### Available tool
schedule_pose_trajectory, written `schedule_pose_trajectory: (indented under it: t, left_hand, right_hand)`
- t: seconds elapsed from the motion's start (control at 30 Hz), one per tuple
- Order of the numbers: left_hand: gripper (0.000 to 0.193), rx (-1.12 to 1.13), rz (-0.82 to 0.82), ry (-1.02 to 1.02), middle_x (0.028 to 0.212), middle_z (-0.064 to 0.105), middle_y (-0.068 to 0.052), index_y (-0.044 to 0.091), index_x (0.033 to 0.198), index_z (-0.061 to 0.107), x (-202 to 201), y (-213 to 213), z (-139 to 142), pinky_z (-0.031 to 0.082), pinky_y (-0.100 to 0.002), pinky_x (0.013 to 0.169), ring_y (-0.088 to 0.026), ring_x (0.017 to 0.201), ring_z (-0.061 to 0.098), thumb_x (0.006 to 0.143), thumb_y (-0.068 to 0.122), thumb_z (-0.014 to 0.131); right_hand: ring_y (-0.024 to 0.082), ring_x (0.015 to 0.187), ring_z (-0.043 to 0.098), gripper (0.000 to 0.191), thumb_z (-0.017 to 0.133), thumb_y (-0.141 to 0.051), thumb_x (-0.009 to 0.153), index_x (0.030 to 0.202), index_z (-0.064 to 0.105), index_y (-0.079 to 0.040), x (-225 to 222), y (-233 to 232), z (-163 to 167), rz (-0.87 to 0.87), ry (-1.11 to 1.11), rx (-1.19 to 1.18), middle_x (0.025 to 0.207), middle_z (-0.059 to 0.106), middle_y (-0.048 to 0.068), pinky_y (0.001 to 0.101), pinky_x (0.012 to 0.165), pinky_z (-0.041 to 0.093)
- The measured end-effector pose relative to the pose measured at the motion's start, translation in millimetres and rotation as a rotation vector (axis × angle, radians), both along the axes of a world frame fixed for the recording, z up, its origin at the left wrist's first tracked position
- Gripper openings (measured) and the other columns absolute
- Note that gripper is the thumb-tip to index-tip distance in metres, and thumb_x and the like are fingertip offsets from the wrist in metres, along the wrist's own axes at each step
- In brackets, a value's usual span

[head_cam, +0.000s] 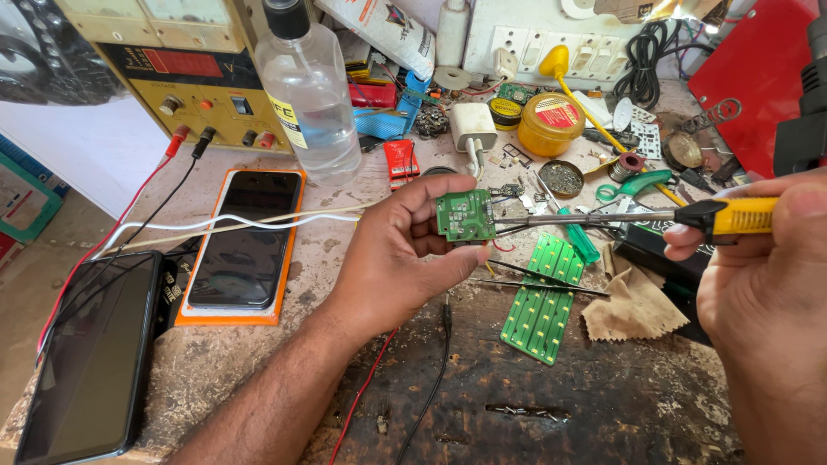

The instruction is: The person solders wires to a small green circuit board using a soldering iron and solder wire. They repeatedly heat the connection points and apply solder to secure the wires. The person also uses tweezers to adjust the wires and components on the board.

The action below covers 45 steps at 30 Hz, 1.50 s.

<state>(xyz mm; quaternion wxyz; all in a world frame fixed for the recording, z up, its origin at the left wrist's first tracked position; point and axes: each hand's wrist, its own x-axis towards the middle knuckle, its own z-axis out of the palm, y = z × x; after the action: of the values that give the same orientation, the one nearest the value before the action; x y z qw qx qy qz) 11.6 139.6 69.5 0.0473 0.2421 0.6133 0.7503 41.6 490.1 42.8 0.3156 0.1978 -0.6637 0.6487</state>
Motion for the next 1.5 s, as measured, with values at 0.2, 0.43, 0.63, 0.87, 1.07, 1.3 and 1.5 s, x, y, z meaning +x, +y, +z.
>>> schedule_pose_trajectory:
  t: [0.2,0.43,0.63,0.87,1.07,1.3,1.5]
  left_hand:
    - [0.056,0.069,-0.017,0.001,0.112,0.067,-0.003,0.004,0.132,0.052,-1.2,0.7,-6.9,0.06,-0.027,0.093,-0.009,0.102,0.069,0.082,-0.006,0.077]
    - [0.028,0.174,0.056,-0.059,0.107,0.066,-0.006,-0.001,0.124,0.059,-13.0,3.9,-24.1,0.054,-0.026,0.085,-0.01,0.096,0.062,0.098,-0.001,0.069]
    - [0.031,0.135,-0.002,-0.033,0.116,0.07,-0.005,0.002,0.125,0.061,-12.4,0.7,-23.1,0.052,-0.026,0.096,-0.009,0.108,0.064,0.095,-0.005,0.059]
    - [0.028,0.133,-0.015,0.002,0.118,0.07,-0.006,0.002,0.124,0.066,-12.2,2.6,-20.2,0.049,-0.028,0.104,-0.01,0.112,0.064,0.099,-0.002,0.054]
    - [0.019,0.121,0.073,-0.078,0.107,0.072,-0.005,0.001,0.116,0.069,-11.6,8.1,-22.9,0.053,-0.027,0.091,-0.01,0.1,0.064,0.097,0.004,0.069]
    - [0.017,0.099,0.085,-0.05,0.103,0.074,-0.005,0.001,0.112,0.069,-13.1,5.4,-25.2,0.056,-0.025,0.087,-0.009,0.097,0.068,0.094,0.003,0.069]
    - [0.017,0.089,0.096,-0.026,0.104,0.074,-0.006,0.001,0.112,0.068,-14.5,5.8,-26.3,0.057,-0.025,0.086,-0.009,0.096,0.068,0.095,0.003,0.069]
  right_hand:
    - [0.03,0.08,0.069,0.044,0.056,-0.042,0.121,0.108,0.051,0.0,0.9,-9.1,10.4,-0.001,0.002,0.001,0.092,0.059,0.015,0.0442,0.073,0.061]
    - [0.028,0.081,0.068,0.04,0.063,-0.039,0.118,0.112,0.048,-0.002,9.3,-24.7,18.2,-0.028,0.016,0.03,0.095,0.058,0.013,0.0452,0.074,0.062]
    - [0.028,0.081,0.069,0.04,0.064,-0.038,0.117,0.112,0.048,-0.002,8.0,-25.6,17.6,-0.019,0.0,0.011,0.094,0.059,0.014,0.0457,0.074,0.063]
    - [0.027,0.079,0.069,0.037,0.063,-0.033,0.116,0.109,0.049,0.001,8.4,-29.1,17.5,-0.004,0.011,0.0,0.092,0.058,0.014,0.0452,0.074,0.063]
    - [0.027,0.078,0.068,0.037,0.062,-0.032,0.117,0.11,0.049,0.002,12.1,-38.8,22.0,0.002,0.008,0.01,0.093,0.058,0.015,0.0439,0.075,0.063]
    - [0.028,0.078,0.068,0.038,0.061,-0.034,0.117,0.111,0.048,0.001,13.0,-38.8,21.0,-0.006,0.008,0.044,0.093,0.058,0.016,0.0436,0.074,0.063]
    - [0.03,0.082,0.071,0.039,0.059,-0.037,0.121,0.113,0.05,-0.001,13.0,-33.6,16.8,0.047,0.008,-0.006,0.093,0.06,0.016,0.0432,0.076,0.062]
